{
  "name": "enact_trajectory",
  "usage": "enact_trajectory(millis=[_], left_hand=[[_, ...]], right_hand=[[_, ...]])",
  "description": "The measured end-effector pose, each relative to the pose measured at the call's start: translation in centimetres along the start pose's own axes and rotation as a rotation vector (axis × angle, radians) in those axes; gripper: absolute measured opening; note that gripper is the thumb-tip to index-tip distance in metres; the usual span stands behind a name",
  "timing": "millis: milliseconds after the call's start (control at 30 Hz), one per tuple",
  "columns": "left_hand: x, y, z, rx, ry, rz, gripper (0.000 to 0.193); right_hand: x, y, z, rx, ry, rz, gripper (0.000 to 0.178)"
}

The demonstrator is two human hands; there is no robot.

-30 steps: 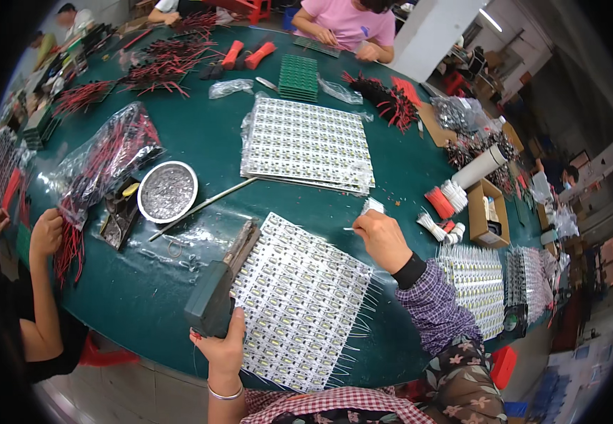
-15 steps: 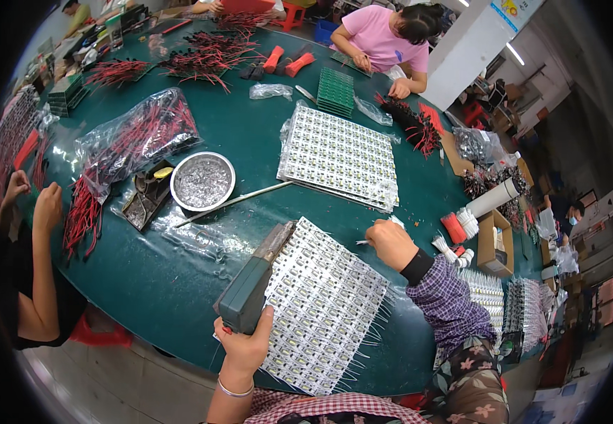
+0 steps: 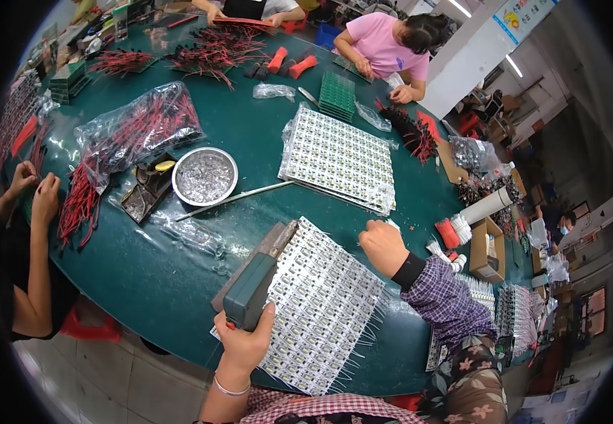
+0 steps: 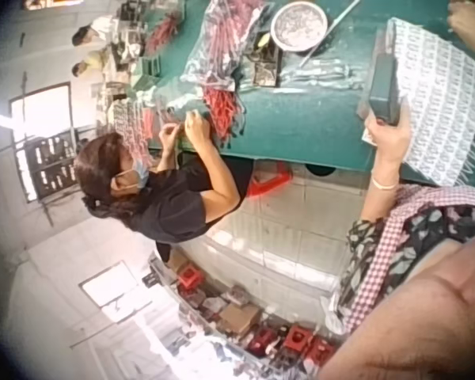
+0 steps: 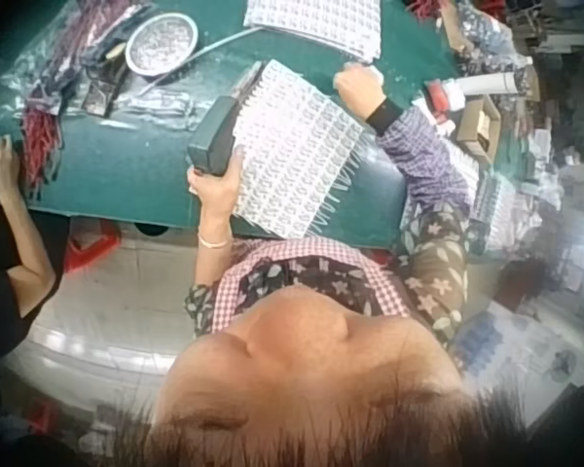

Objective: Applying glue and assembling components on LED light panels.

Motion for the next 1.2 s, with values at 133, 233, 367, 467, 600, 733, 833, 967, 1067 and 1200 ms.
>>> enact_trajectory(millis=[133, 233, 367, 467, 600, 733, 833, 967, 1067, 1200], left_hand=[[-2.6, 0.6, 0.4, -0.028, 0.05, 0.113, 0.017], [-2.5, 0.7, 0.3, -0.042, 0.054, 0.142, 0.013], [-2.4, 0.8, 0.4, -0.04, 0.043, 0.137, 0.014], [-2.5, 0.9, 0.5, -0.039, 0.064, 0.173, 0.013], [-2.5, 0.9, 0.4, -0.032, 0.054, 0.169, 0.013], [-2.7, 0.8, 0.3, -0.004, 0.11, 0.097, 0.018], [-3.2, 0.8, 0.5, -0.019, 0.108, 0.137, 0.017], [-3.5, 0.9, 0.5, -0.026, 0.125, 0.188, 0.017], [-3.4, 1.0, 0.5, -0.031, 0.126, 0.19, 0.017], [-2.6, 0.9, 0.4, -0.021, 0.096, 0.119, 0.017]], right_hand=[[0.7, 0.4, -0.2, 0.012, 0.036, -0.027, 0.003], [0.3, 0.0, 0.0, 0.019, 0.072, 0.016, 0.003], [-0.7, -0.7, 0.5, -0.008, 0.15, 0.036, 0.003], [-0.9, -1.1, 1.0, 0.008, 0.158, 0.034, 0.004], [-0.7, -0.9, 1.3, -0.008, 0.12, 0.028, 0.005], [-0.6, -0.8, 0.9, 0.013, 0.054, 0.03, 0.001], [-0.5, -0.5, 0.6, 0.003, -0.05, 0.015, 0.003], [0.6, -0.3, 1.0, 0.008, -0.119, -0.011, 0.003], [0.6, 0.0, 1.1, 0.016, -0.143, -0.013, 0.005], [0.7, 0.0, 1.4, 0.02, -0.162, -0.012, 0.006]])
Point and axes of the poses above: each hand's wrist, its own y-axis towards the middle knuckle, its own z-axis out of the palm, x = y × z, the point moved 8 cm from there along y, towards the middle knuckle, and after that the axes turned 6 degrees about x, right-handed, at the moved point
